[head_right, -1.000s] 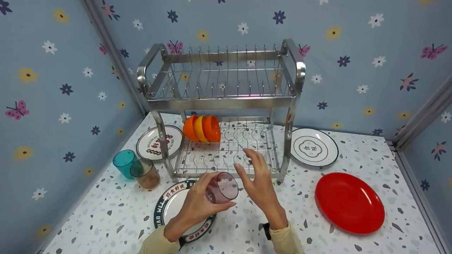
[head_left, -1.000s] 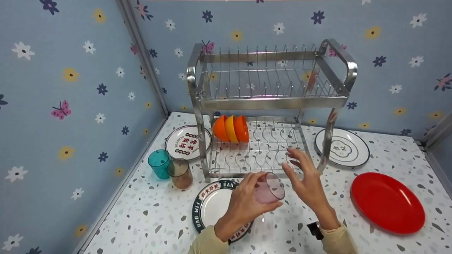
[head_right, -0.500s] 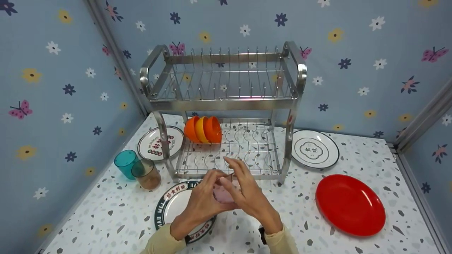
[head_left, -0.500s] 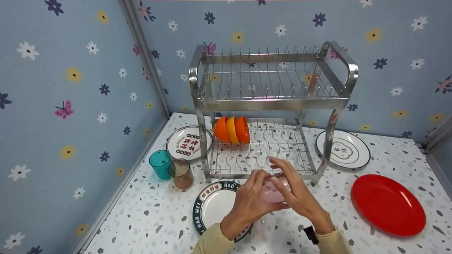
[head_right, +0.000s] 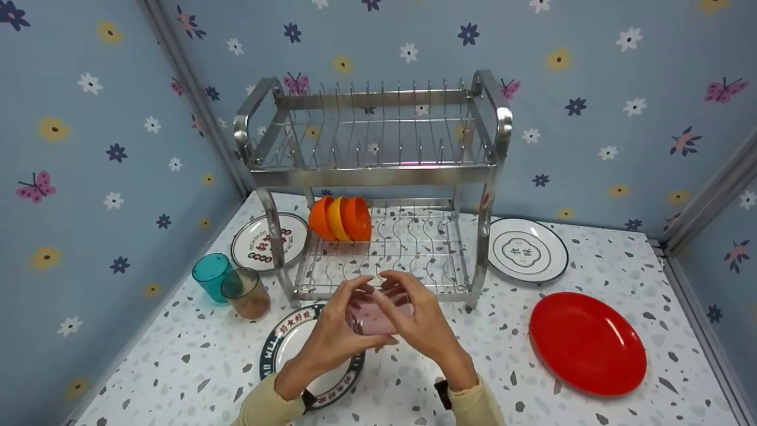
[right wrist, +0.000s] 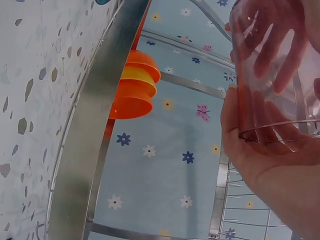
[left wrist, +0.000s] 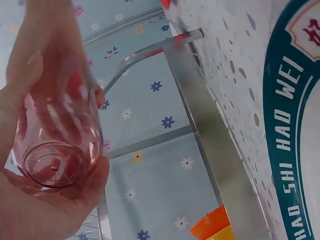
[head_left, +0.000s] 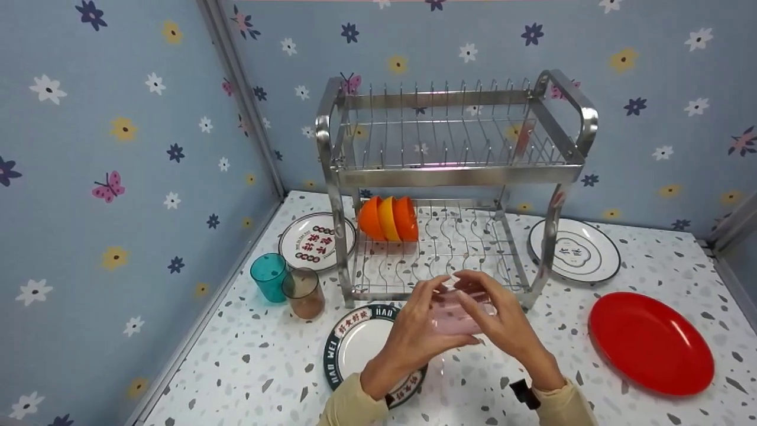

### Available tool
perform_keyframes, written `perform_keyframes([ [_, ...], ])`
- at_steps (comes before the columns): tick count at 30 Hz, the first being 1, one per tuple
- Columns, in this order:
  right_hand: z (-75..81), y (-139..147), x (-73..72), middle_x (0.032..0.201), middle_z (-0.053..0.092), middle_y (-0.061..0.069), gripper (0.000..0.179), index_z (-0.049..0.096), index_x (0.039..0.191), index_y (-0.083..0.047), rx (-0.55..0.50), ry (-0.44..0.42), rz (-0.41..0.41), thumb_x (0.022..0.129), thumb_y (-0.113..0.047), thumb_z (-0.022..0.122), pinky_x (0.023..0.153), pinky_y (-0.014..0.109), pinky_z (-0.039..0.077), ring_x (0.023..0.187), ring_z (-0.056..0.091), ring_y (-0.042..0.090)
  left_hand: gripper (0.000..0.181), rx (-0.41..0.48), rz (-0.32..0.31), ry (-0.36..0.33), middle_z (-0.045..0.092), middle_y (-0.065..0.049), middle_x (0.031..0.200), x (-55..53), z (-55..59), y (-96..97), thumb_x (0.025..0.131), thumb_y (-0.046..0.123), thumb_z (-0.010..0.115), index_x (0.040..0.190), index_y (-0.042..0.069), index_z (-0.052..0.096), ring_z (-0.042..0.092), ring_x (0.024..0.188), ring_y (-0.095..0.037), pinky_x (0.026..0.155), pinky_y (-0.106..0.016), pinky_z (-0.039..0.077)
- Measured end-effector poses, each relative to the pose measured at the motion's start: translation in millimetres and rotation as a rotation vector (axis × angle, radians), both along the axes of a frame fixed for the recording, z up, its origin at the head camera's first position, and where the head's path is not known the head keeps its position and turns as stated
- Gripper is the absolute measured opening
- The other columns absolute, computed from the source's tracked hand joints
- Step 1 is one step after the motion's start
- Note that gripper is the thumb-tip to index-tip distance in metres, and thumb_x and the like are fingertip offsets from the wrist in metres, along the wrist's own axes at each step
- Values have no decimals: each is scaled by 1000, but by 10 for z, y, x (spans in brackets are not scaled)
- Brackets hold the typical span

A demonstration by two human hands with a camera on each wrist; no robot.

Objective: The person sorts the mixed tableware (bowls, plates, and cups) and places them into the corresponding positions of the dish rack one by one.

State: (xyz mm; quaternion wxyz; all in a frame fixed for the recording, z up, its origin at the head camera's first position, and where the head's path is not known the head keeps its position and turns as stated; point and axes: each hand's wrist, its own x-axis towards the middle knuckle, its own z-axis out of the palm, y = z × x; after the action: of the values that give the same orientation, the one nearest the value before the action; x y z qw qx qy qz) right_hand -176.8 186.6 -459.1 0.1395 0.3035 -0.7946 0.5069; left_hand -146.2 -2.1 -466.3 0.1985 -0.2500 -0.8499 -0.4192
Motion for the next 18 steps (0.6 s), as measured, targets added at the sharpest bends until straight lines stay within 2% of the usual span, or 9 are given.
perform_keyframes([
  [5,9,36,-8,115,71,-4,27,68,126,-12,-6,-11,0,99,-8,66,86,34,57,102,69,16,96,140,-57,-94,55,-7,130,16,10,-38,71,46,93,148,14,46,60,112,-15,92,-31,54],
  [9,11,48,-16,116,71,-3,23,70,121,-12,-30,-25,49,99,-5,65,87,37,58,104,69,18,86,289,-59,-185,55,-7,128,10,10,-53,76,39,92,147,17,48,61,108,-14,90,-31,53],
  [15,1,113,-39,123,70,2,31,67,131,-12,-11,-70,118,101,-4,63,91,36,57,109,69,21,74,400,-68,-255,52,-8,130,-25,8,-45,85,34,86,148,19,49,61,104,-16,86,-31,54],
  [18,-9,163,-62,126,70,4,38,64,137,-11,24,-105,183,100,-4,63,93,39,57,112,69,23,70,461,-67,-282,50,-8,131,-45,1,-38,87,35,84,148,22,50,62,103,-17,83,-30,54],
])
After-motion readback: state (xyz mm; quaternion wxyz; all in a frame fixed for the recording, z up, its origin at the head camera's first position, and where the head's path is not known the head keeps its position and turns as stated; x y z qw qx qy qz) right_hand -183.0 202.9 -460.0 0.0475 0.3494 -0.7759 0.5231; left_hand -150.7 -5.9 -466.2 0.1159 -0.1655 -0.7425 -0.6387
